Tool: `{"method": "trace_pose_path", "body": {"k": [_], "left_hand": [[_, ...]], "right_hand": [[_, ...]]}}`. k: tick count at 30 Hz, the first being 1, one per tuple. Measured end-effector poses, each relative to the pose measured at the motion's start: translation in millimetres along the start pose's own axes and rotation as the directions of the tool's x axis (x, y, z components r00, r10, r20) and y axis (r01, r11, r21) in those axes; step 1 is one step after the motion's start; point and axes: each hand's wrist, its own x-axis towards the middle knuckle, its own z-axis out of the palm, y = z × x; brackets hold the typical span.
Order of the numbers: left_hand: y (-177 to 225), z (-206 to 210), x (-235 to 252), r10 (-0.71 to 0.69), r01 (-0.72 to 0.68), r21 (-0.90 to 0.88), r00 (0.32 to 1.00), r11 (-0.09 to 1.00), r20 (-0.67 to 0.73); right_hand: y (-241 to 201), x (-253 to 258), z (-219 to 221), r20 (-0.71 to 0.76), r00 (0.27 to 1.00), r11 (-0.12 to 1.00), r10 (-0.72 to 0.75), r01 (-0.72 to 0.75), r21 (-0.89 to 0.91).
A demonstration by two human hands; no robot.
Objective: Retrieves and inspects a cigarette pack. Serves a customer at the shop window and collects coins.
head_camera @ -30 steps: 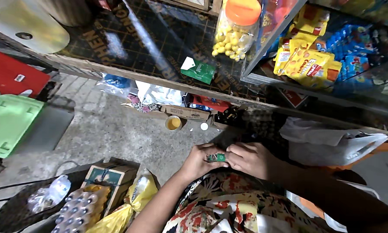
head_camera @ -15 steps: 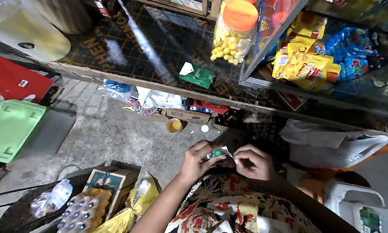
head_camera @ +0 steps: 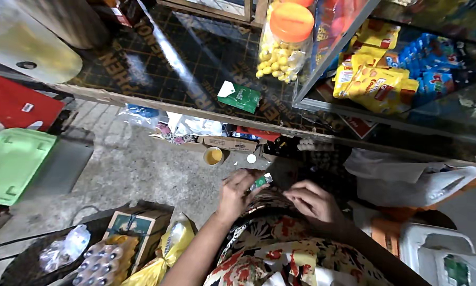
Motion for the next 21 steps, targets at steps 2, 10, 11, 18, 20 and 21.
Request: {"method": "trace_pose_path", "body": {"k": [2, 10, 11, 18, 20, 21], "left_hand": [[2, 3, 0, 0.044, -0.044, 0.017, 0.999, 0.999, 0.02], [9, 10, -1, 0.17, -0.18, 0.16, 0.983, 0.971, 0.075], [10, 10, -1, 0.184, -0.195, 0.176, 0.98, 0.965, 0.077], [14, 11, -1, 0.159, -0.167, 0.062, 0.981, 0.984, 0.115], [15, 14, -2, 0.046, -0.032, -0.12, 0.992, 0.992, 0.116], [16, 15, -2, -0.01, 0.035, -0.199, 0.992, 0.979, 0.123]], "right_hand": [[4, 3, 2, 0.031, 0.992, 0.992, 0.123, -0.122, -0.024], [3, 17, 27, -0.16, 0.984, 0.995, 0.079, -0.067, 0.077], [3, 17, 27, -0.143, 0.985, 0.992, 0.098, -0.085, 0.093], [9, 12, 27, -0.114, 0.993, 1.0, -0.011, 0.014, 0.026], [13, 9, 30, -0.168, 0.979, 0.992, -0.113, 0.102, -0.07], [14, 7, 31, -0.189, 0.969, 0.985, -0.156, 0.139, -0.101]]}}
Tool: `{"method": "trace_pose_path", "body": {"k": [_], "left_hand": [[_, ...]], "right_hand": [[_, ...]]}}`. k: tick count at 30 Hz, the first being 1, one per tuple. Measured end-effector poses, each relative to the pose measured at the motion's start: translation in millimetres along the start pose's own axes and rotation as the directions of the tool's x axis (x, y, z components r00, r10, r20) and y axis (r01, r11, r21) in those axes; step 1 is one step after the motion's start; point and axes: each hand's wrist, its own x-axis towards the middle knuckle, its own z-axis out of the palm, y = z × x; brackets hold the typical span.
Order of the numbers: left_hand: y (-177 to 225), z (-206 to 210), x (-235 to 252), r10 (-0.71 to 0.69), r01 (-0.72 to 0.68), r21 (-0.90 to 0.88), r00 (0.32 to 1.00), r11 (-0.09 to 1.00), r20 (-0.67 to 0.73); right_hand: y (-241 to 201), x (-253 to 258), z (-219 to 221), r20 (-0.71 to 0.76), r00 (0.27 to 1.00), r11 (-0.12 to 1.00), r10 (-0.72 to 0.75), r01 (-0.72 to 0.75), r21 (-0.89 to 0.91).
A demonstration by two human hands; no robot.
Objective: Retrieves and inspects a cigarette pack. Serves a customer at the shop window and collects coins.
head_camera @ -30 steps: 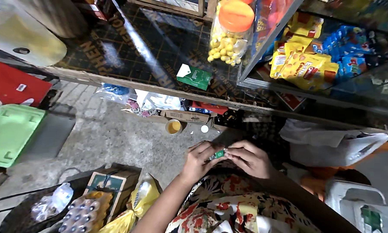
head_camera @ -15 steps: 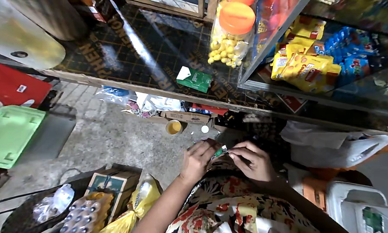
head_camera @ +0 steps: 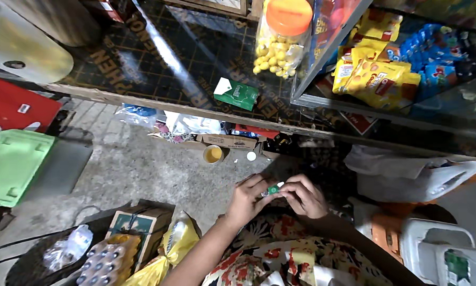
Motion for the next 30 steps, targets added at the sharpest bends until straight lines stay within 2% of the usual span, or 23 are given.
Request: {"method": "trace_pose_path", "body": {"k": [2, 3, 6, 8, 9, 11, 12, 13, 14, 16, 17, 19, 23, 25, 28, 30], "left_hand": [[1, -2, 0, -0.103, 0.1, -0.127, 0.995, 0.987, -0.014], [0, -4, 0, -0.145, 0.139, -0.155, 0.989, 0.978, -0.032], [-10, -13, -3, -0.196, 0.18, -0.184, 0.978, 0.966, -0.073], [-10, -14, -3, -0.178, 0.164, -0.225, 0.983, 0.961, -0.045], [-8, -13, -1, -0.153, 0.144, -0.245, 0.988, 0.959, -0.018], [-6, -11, 5, -0.073, 0.075, -0.25, 0.997, 0.965, 0.02], [-5, -11, 7, -0.031, 0.038, -0.222, 0.999, 0.974, 0.035], [-3, -11, 10, 0.002, 0.006, -0.177, 0.999, 0.984, 0.045], [-1, -11, 13, 0.023, -0.018, -0.123, 0.999, 0.992, 0.039], [5, -11, 16, 0.036, -0.036, 0.008, 0.999, 0.999, 0.006], [7, -11, 17, 0.047, -0.046, 0.077, 0.999, 0.996, -0.009], [9, -9, 18, 0.096, -0.09, 0.217, 0.995, 0.972, -0.016], [14, -7, 17, 0.195, -0.199, 0.394, 0.98, 0.897, 0.05], [15, -10, 16, 0.231, -0.242, 0.414, 0.97, 0.878, 0.078], [13, -17, 14, 0.258, -0.304, 0.389, 0.952, 0.87, 0.166], [7, -24, 11, 0.242, -0.313, 0.344, 0.942, 0.886, 0.234]], "right_hand": [[-1, -2, -1, -0.054, 0.997, 0.999, -0.05, 0.05, 0.002], [-2, -3, -4, -0.074, 0.997, 0.999, -0.026, 0.029, 0.033], [3, -6, -21, -0.09, 0.97, 0.97, 0.226, -0.215, 0.113], [14, -12, -29, 0.034, 0.919, 0.912, 0.393, -0.394, 0.11], [19, -14, -31, 0.174, 0.87, 0.874, 0.461, -0.479, 0.085], [22, -13, -34, 0.473, 0.691, 0.73, 0.547, -0.67, 0.135], [18, -11, -30, 0.513, 0.639, 0.628, 0.574, -0.745, 0.226], [9, -10, -25, 0.448, 0.647, 0.552, 0.617, -0.761, 0.34], [-1, -9, -18, 0.314, 0.692, 0.546, 0.65, -0.713, 0.441], [-9, -12, -8, 0.011, 0.846, 0.733, 0.533, -0.468, 0.493], [-10, -11, -8, -0.059, 0.895, 0.814, 0.443, -0.374, 0.445], [-14, -7, -10, -0.058, 0.939, 0.889, 0.34, -0.3, 0.346], [-19, -1, -11, 0.094, 0.923, 0.89, 0.372, -0.384, 0.247], [-17, -1, -13, 0.12, 0.932, 0.909, 0.341, -0.36, 0.212], [-6, -2, -23, 0.132, 0.976, 0.981, 0.17, -0.18, 0.065], [1, 0, -42, 0.156, 0.971, 0.981, 0.183, -0.171, -0.087]]}}
